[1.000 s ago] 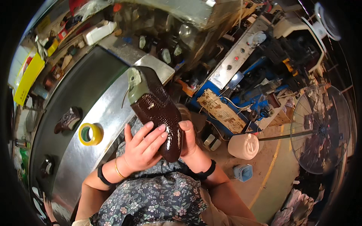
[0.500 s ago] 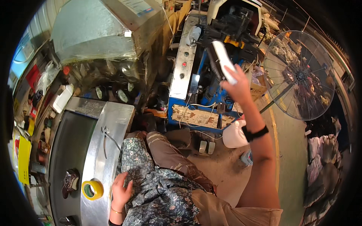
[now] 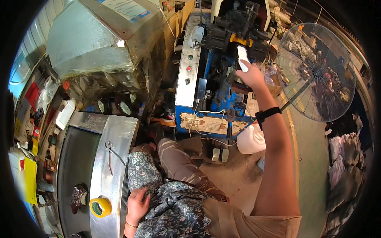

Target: Operating a lasting machine and using hand tools to finish and assemble leather dress shoes on an industrial line.

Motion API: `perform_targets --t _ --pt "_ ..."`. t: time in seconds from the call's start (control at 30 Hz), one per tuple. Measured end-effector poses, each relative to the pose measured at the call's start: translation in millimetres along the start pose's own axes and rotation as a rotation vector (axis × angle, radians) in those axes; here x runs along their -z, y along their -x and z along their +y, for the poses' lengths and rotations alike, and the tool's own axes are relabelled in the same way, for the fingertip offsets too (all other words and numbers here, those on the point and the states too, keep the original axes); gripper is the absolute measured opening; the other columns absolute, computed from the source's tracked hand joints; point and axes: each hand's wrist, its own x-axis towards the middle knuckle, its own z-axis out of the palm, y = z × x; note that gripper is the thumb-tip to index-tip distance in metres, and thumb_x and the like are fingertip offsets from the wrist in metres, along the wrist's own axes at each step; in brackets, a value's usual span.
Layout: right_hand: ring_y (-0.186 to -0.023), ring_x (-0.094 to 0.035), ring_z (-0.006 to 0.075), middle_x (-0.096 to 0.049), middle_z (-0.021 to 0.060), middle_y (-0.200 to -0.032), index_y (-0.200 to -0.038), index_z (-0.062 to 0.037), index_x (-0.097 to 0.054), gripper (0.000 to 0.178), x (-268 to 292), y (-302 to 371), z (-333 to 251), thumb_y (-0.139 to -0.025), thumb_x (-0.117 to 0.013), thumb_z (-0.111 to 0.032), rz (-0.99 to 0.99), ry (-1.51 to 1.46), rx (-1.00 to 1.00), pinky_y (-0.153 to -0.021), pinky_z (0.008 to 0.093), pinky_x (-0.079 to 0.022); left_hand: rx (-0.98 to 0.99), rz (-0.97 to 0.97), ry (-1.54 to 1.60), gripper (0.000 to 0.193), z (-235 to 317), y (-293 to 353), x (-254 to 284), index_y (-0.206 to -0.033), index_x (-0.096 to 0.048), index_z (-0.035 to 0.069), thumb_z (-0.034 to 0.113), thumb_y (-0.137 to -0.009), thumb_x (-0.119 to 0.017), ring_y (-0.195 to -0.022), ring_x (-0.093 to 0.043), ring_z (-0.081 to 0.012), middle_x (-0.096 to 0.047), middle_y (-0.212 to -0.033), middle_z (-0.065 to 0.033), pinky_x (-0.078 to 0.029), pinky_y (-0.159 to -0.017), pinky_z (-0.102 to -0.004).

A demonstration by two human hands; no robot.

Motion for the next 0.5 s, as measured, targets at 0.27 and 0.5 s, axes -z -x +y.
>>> perform_targets --t 0.27,0.5 --pt "-0.12 -0.047 0.0517 -0.028 0.0288 -0.152 -0.147 -0.0306 -0.042 0.072 -25.7 25.8 -3.2 -0.081 -0.067 -0.043 0.166 0.163 0.025 -0.103 0.0489 -0.042 -0.059 -0.064 -0.031 0.026 7.3 -6.4 -15.6 -0.103 -0.068 0.001 0.01 -0.079 -0.072 -0.092 -0.066 -0.0368 -0.07 -0.097 -0.0193 -0.052 -0.089 -0.0435" --pt "-0.11 -0.059 0.0436 -0.052 0.0281 -0.132 -0.138 -0.0186 -0.054 0.067 -34.6 20.0 -35.2 -0.077 -0.069 -0.041 0.244 0.053 0.17 -0.094 0.0479 -0.048 -0.048 -0.026 0.021 0.025 11.1 5.6 -4.9 -0.106 -0.067 0.003 0.007 -0.081 -0.07 -0.098 -0.065 -0.0373 -0.068 -0.103 -0.0183 -0.053 -0.087 -0.0428"
